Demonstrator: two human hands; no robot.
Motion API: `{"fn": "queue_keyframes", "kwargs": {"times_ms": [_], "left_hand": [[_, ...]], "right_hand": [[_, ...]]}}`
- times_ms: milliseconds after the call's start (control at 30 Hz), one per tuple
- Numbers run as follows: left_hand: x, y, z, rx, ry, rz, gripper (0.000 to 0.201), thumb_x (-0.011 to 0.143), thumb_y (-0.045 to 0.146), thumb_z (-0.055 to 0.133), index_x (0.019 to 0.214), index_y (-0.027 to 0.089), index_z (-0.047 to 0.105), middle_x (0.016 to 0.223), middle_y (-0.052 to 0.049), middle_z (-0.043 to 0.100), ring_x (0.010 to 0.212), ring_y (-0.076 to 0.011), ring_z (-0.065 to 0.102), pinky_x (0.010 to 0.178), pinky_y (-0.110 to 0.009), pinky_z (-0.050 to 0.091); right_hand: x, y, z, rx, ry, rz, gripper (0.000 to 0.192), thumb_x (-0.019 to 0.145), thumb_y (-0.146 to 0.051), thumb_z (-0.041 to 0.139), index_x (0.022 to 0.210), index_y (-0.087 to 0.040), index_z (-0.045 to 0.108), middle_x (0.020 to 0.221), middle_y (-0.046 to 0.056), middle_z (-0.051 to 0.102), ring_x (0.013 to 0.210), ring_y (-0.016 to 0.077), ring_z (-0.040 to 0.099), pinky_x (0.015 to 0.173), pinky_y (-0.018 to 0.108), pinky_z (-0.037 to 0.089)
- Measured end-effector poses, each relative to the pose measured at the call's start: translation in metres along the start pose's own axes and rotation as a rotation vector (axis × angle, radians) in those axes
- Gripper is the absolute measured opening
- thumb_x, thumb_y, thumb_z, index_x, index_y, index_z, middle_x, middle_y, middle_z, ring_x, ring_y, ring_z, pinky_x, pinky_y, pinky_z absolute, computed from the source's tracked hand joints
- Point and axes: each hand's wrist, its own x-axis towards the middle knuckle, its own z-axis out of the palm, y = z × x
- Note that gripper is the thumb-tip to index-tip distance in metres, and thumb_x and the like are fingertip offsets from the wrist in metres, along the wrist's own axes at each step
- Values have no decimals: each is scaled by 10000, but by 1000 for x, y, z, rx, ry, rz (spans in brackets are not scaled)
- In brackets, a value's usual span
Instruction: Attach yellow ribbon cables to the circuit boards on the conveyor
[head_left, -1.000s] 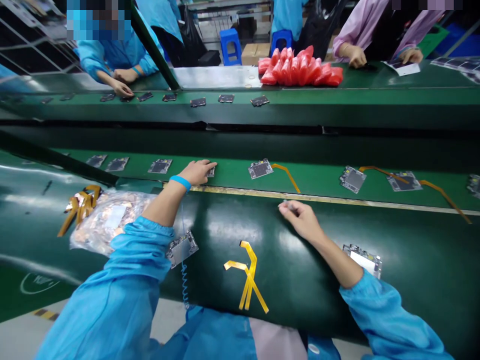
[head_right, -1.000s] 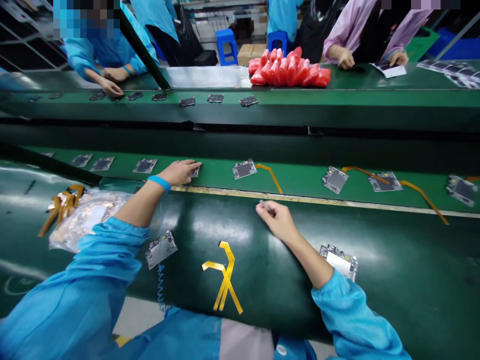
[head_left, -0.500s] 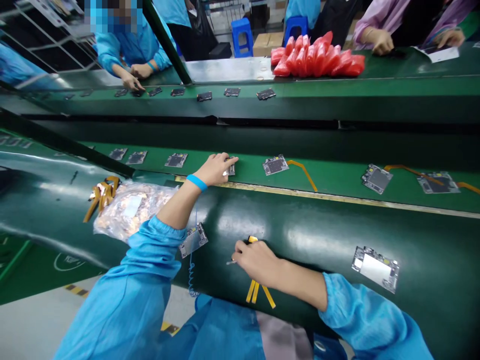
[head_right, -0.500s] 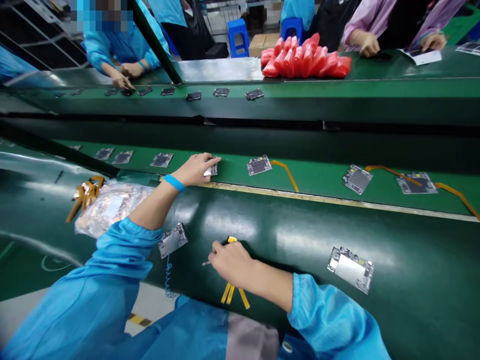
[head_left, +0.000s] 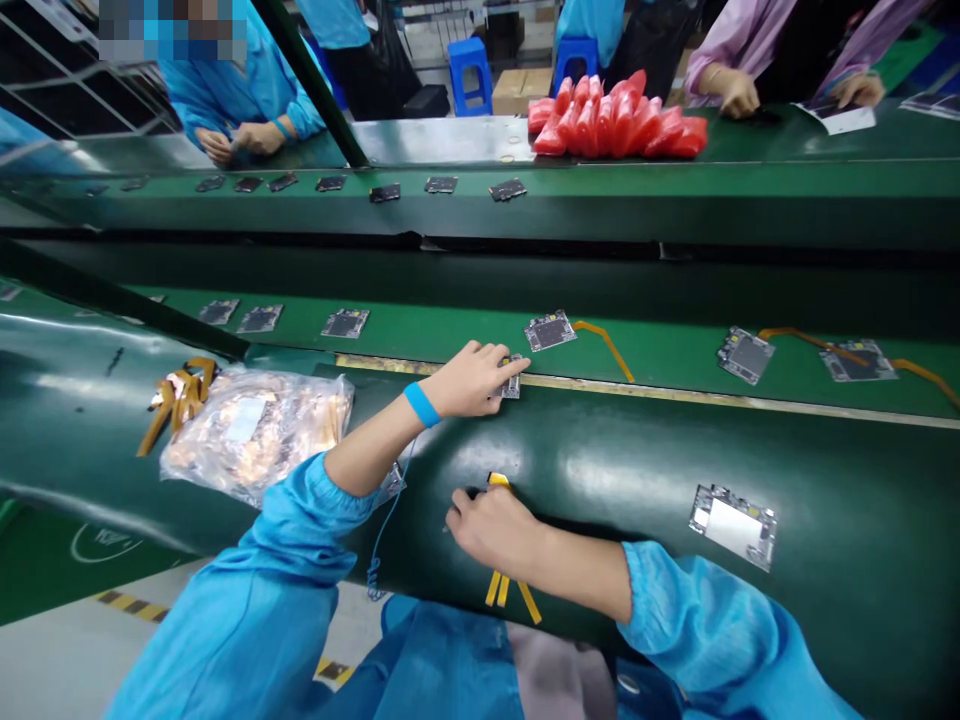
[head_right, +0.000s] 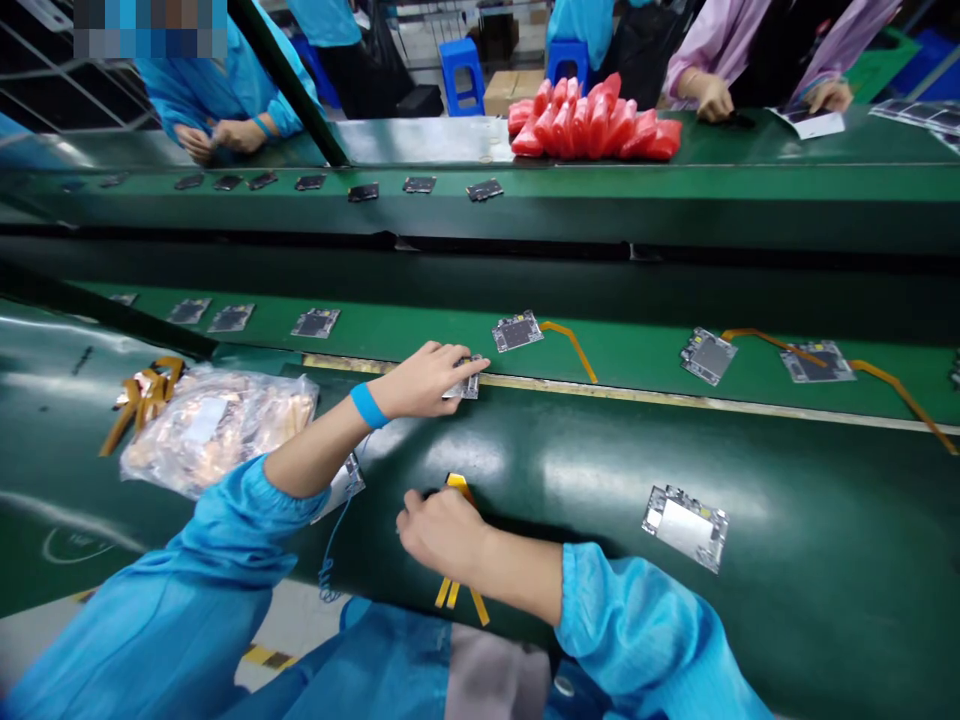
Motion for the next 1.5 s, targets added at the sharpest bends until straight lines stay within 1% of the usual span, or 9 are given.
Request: {"fn": "queue_keyframes", "kwargs": {"times_ms": [267, 533, 667, 833, 967, 1100, 1267, 1400, 1500], "left_hand": [[9, 24, 2, -21, -16, 60, 660, 885, 259, 597, 1528, 166, 480, 1242, -187, 631, 1054, -316, 636, 842, -401, 411], [15, 51, 1, -21, -20, 83, 639, 909, 286, 589, 1519, 132, 475, 1276, -201, 636, 1087, -334, 646, 873, -430, 421], [19, 69, 4, -38, 0, 46, 600, 915, 270, 589, 1481, 94, 499, 1195, -208, 673, 1068, -348, 660, 867, -437, 421], [20, 80, 11, -93, 10, 43, 583, 923, 278, 600, 1460, 70, 513, 1104, -206, 697, 1002, -349, 660, 835, -446, 416], [17, 77, 13, -124, 54, 100, 534, 901, 303, 644, 1396, 117, 570, 1231, -210, 651, 1103, -361, 596, 868, -457, 413], [18, 71, 15, -182, 52, 180, 507, 845, 282, 688, 1338, 184, 614, 1296, -179, 608, 1149, -340, 548, 885, -432, 413], [24, 69, 20, -194, 53, 198, 389, 837, 269, 679, 1220, 204, 670, 1231, -158, 604, 1111, -323, 546, 834, -408, 430], [29, 68, 21, -192, 51, 209, 387, 815, 258, 700, 1197, 206, 672, 1203, -159, 600, 1097, -326, 546, 809, -398, 441], [32, 69, 22, -205, 46, 215, 358, 818, 242, 696, 1173, 201, 668, 1170, -155, 603, 1079, -323, 545, 805, -391, 443]], "right_hand": [[6, -6, -10, -13, -44, -28, 184, 984, -64, 514, 995, -77, 697, 955, 146, 704, 722, 234, 706, 543, 343, 521], [4, 11, 3, 6, 30, -82, 205, 1035, -105, 462, 1040, -111, 667, 909, 128, 729, 740, 230, 702, 550, 332, 485], [-14, 21, -12, 136, 15, -86, 174, 1070, -222, 543, 1140, -159, 690, 1005, 73, 766, 790, 208, 710, 584, 325, 454], [-53, 37, -47, 486, 13, 31, 144, 1039, -321, 658, 1097, -214, 735, 1046, 20, 778, 884, 164, 717, 642, 274, 410], [-87, 59, -55, 751, 143, 140, 95, 1029, -279, 662, 1042, -197, 707, 1008, 26, 779, 876, 149, 705, 729, 244, 441], [-113, 92, -48, 957, 312, 354, 229, 1026, -399, 609, 972, -185, 673, 867, 16, 738, 743, 145, 642, 692, 243, 459], [-128, 130, -33, 942, 513, 578, 378, 968, -536, 603, 953, -172, 704, 874, 45, 728, 807, 185, 647, 749, 284, 507], [-128, 144, -18, 913, 542, 670, 408, 909, -546, 650, 1011, -161, 736, 893, 66, 766, 792, 204, 675, 738, 308, 524], [-123, 149, -9, 886, 558, 727, 381, 874, -525, 673, 956, -160, 738, 850, 70, 775, 744, 205, 682, 701, 305, 514]]}}
